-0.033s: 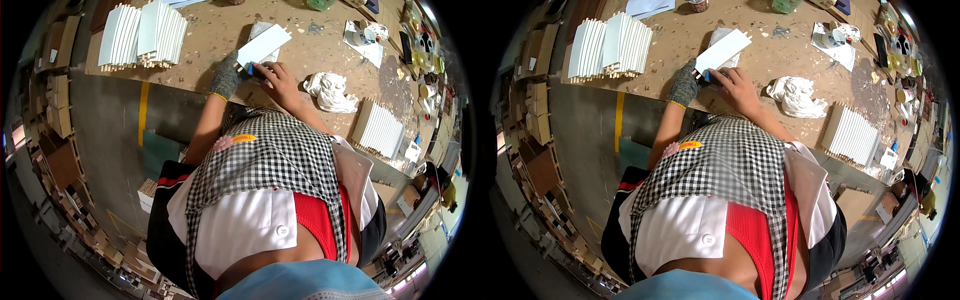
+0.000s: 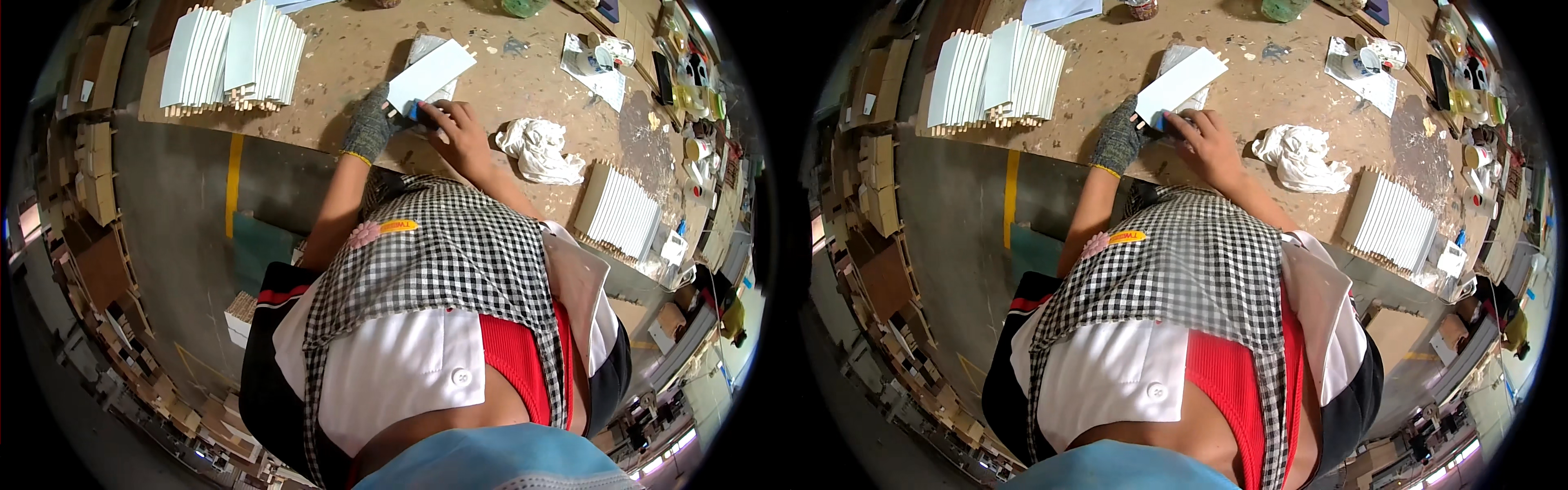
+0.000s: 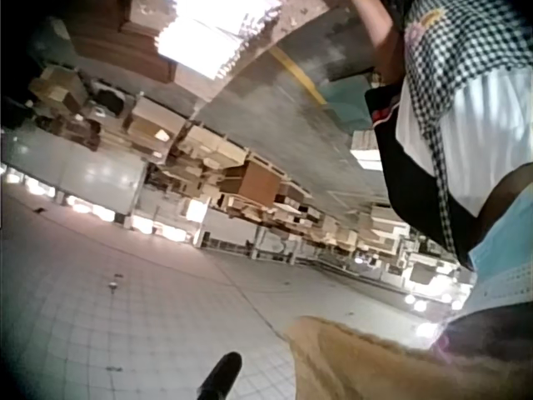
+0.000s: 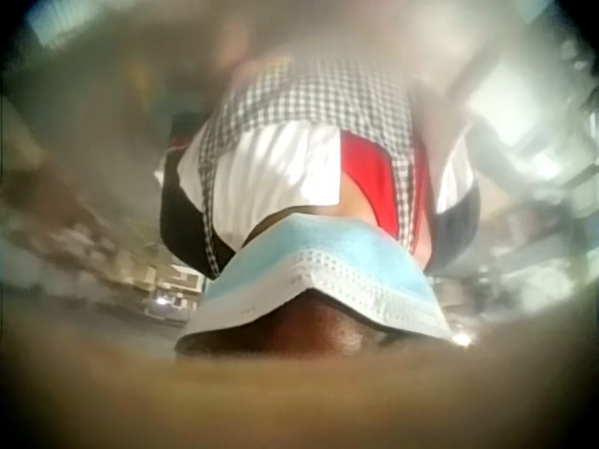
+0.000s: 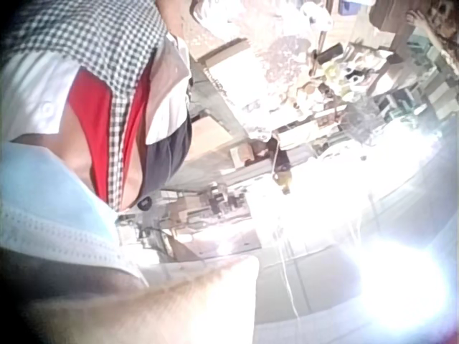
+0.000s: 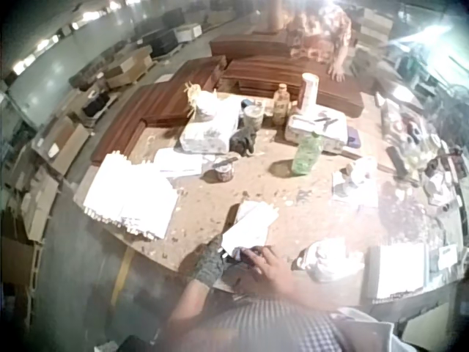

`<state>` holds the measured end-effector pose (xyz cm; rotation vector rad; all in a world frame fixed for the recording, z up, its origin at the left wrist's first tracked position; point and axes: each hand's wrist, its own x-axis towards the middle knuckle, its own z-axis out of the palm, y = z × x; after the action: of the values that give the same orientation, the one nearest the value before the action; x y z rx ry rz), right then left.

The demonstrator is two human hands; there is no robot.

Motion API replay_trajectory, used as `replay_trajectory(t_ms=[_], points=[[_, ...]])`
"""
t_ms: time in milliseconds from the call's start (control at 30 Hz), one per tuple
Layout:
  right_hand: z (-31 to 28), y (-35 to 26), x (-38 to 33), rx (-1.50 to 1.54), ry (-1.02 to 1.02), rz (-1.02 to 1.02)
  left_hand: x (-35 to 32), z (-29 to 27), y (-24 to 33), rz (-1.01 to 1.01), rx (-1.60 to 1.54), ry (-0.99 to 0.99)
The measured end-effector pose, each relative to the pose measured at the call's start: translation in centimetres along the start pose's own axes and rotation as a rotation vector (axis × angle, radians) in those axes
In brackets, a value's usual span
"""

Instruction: The person wipes white slats with a cloth, sands the edges with a blue abrasive block, and uses a metal scraper to clean the surfaces at a workbench.

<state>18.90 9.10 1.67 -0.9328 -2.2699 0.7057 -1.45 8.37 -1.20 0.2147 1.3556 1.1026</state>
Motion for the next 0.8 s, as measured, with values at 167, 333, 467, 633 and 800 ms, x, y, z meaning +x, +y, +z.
replay_trajectory(t_ms=[167,333,467,633,800], points=[[0.0,-0.1,0.3,-0.031,0.027,0.016,0.9,-0.5,-0.6,-0.059,-0.186,-0.032],[-0.2,0.3,-0.1,-0.061,0.061,0.097,0.5,0.3,-0.1,-0.125,-0.197,0.030],[0.0,-0.1,0.4,0.000,-0.011,-0.017,1.2,-1.1,-1.1,-0.028,-0.149,-0.058],[0.5,0.3,0.3,-0.072,0.071,0.058,1.1,-0.6,-1.0,-0.071,-0.219,-0.063],[0.9,-0.2,0.6,-0.018,-0.037,-0.002,4.4,-3.1,-3.5,-0.025,-0.118,-0.042]])
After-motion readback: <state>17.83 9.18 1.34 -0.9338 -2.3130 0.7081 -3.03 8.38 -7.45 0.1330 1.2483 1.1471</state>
